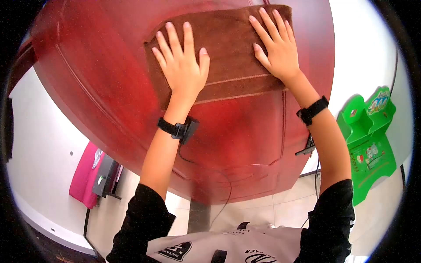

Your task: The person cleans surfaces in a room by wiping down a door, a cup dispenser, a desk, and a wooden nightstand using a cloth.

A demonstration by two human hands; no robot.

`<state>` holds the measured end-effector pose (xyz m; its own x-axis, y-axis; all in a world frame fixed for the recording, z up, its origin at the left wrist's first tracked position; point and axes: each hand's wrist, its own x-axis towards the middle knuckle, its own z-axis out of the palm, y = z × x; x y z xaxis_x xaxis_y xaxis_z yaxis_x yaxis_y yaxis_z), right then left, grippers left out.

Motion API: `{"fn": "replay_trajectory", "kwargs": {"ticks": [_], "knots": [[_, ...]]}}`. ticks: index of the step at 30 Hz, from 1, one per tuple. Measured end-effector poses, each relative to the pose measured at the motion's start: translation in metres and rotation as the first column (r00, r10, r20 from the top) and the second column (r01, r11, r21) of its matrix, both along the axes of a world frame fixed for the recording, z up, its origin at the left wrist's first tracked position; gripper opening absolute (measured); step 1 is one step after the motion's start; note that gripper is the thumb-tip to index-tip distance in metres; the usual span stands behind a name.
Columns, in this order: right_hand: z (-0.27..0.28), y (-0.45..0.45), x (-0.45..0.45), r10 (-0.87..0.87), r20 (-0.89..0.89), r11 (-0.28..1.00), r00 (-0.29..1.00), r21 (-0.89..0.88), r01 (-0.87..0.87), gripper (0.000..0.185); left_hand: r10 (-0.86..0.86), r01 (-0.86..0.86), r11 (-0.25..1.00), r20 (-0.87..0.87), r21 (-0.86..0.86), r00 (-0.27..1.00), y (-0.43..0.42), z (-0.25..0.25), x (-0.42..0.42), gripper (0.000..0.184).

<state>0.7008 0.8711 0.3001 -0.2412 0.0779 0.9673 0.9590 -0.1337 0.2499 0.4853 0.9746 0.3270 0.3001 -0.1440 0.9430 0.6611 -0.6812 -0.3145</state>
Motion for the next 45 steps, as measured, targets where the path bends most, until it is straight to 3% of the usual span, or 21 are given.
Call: {"fn": "replay_trajectory", "kwargs": {"ticks": [4,12,17,22,24,26,28,32,34,45], "knots": [[-0.032,0.002,0.003,-0.087,-0.134,0.996,0.987,-0.004,0.087,0.058,0.007,-0.008,1.000,-0.048,-0.021,0.999,0.000,-0.012,0.010,0.064],[-0.116,0.003,0.007,-0.042,-0.091,0.984,0.995,-0.176,0.025,0.059,0.015,-0.031,0.991,-0.123,-0.132,0.992,-0.004,-0.083,0.015,0.067],[-0.180,0.002,-0.005,0.016,-0.021,0.925,1.000,-0.378,-0.023,0.059,0.071,-0.097,0.992,-0.265,-0.087,0.962,-0.006,-0.136,0.013,0.064],[-0.171,-0.006,-0.032,-0.005,0.000,0.867,1.000,-0.498,0.004,0.067,0.114,-0.137,0.990,-0.411,-0.026,0.904,-0.003,-0.131,-0.003,0.065],[-0.146,-0.010,-0.036,0.065,0.041,0.848,0.997,-0.530,-0.033,0.068,-0.034,0.003,0.998,-0.531,-0.059,0.846,0.003,-0.111,-0.020,0.062],[-0.113,-0.006,-0.043,0.129,0.084,0.866,0.988,-0.496,-0.071,0.069,-0.032,-0.008,0.997,-0.486,-0.080,0.873,0.008,-0.083,-0.041,0.062],[-0.070,0.009,-0.057,0.143,0.014,0.920,0.990,-0.371,-0.128,0.068,0.020,-0.046,0.997,-0.370,-0.061,0.929,0.019,-0.053,-0.060,0.062],[0.012,0.046,-0.096,0.114,0.081,0.991,0.990,-0.081,-0.108,0.063,0.063,-0.061,0.996,0.032,-0.059,0.998,0.046,-0.007,-0.099,0.062],[0.033,0.061,-0.115,0.103,0.118,0.994,0.988,0.012,-0.105,0.060,0.083,-0.073,0.995,0.152,-0.074,0.985,0.055,-0.007,-0.113,0.066],[0.034,0.067,-0.128,0.095,0.096,0.995,0.991,0.013,-0.097,0.060,0.135,-0.110,0.988,0.251,-0.112,0.958,0.058,-0.034,-0.112,0.058]]}}
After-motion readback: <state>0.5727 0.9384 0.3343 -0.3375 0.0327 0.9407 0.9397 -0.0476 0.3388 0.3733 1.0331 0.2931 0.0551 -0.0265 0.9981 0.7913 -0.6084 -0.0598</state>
